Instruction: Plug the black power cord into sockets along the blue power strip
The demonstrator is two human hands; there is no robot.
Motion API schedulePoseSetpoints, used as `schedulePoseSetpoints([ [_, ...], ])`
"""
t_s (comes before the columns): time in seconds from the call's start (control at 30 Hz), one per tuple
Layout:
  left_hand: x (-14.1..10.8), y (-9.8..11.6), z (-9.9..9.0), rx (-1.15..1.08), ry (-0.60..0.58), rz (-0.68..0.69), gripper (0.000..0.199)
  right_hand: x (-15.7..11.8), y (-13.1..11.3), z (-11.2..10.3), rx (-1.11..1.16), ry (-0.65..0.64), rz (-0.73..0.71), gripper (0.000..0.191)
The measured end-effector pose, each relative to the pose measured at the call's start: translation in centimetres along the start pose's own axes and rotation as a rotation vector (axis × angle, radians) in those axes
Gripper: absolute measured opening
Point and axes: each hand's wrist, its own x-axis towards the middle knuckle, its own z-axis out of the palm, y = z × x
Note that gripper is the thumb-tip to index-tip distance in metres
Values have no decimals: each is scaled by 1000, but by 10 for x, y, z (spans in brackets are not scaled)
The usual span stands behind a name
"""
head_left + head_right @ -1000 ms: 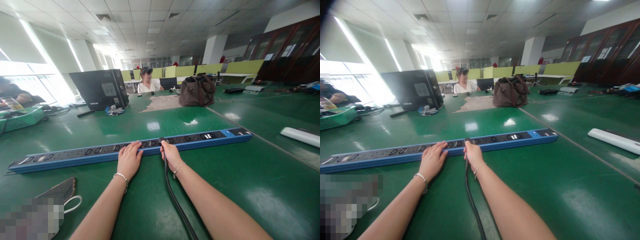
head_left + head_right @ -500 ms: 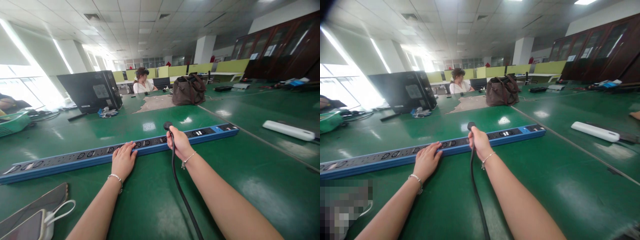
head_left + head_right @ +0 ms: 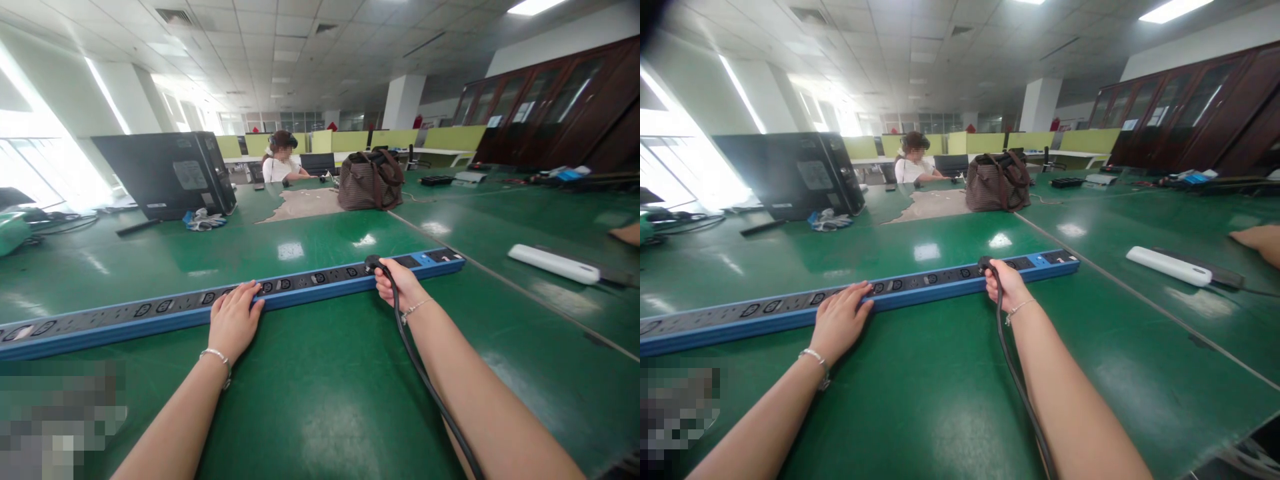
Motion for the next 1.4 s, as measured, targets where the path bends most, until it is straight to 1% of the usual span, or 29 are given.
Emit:
schedulePoseSetpoints([
  [0.17, 0, 0, 0, -6, 10, 1, 39, -2, -1, 4, -56, 47, -10, 40],
  [0.47, 0, 1, 0, 3, -13, -9, 40, 1, -2, 8, -208, 113, -9, 38],
  [0.6, 0, 1, 0, 9, -6, -5, 39, 1, -4, 3, -229, 75, 0, 39],
  [0.77, 0, 1, 0, 11, 2, 1, 39, 1, -6, -7, -238, -2, 56, 41],
  [1.0, -1, 0, 2, 8, 2, 2, 40, 4, -1, 2, -318, 77, 86, 40],
  [1.4, -1, 0, 0, 9, 3, 8, 40, 1, -1, 2, -314, 61, 129, 42],
])
